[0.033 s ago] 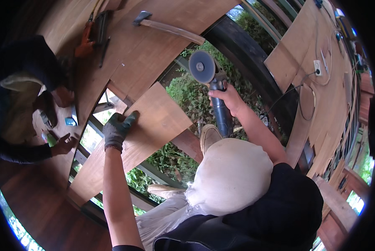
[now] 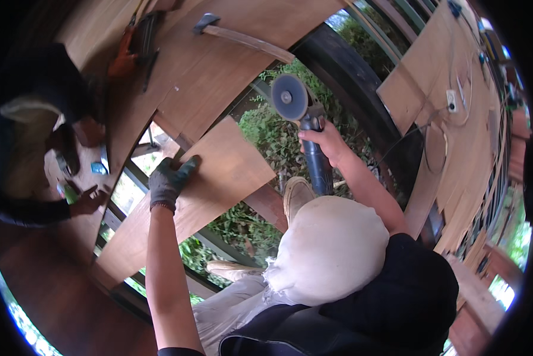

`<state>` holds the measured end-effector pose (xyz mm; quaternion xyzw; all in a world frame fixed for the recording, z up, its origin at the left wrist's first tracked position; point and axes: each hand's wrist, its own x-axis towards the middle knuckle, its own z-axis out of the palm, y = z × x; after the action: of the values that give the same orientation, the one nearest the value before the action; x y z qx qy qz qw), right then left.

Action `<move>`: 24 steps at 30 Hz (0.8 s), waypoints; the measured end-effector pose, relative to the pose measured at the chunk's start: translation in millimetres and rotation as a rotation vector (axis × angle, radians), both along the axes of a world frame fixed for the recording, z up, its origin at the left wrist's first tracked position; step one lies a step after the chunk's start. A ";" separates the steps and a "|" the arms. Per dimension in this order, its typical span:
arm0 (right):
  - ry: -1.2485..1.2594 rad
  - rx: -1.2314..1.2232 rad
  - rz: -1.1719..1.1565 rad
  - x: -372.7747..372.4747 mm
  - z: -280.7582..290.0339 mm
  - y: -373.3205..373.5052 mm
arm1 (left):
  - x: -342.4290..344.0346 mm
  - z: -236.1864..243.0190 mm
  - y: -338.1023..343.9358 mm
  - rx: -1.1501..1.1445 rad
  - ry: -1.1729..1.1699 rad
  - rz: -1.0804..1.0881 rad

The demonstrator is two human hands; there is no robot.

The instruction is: The person uses an angle grinder to cut a wooden plank on a curved wooden floor. They then measure and mark the plank with a square and pencil, cut it again, and fit it into a gap in the floor with assistance from another person.

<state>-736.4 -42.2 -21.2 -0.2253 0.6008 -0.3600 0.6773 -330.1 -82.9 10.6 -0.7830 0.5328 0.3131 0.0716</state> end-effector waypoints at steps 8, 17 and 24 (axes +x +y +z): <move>0.362 0.065 0.209 -19.8 9.1 15.8 | -46.5 -51.1 16.9 0.017 0.180 -0.110; 0.527 0.121 0.340 -23.3 8.6 30.6 | -60.5 -70.3 25.6 -0.050 0.205 -0.112; 0.561 0.120 0.380 -8.6 10.4 33.4 | -61.1 -65.0 26.4 -0.036 0.133 -0.126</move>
<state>-745.0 -8.8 -10.8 -0.3830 0.7310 -0.1154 0.5529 -391.2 -56.5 -54.4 -0.7264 0.5902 0.3496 0.0414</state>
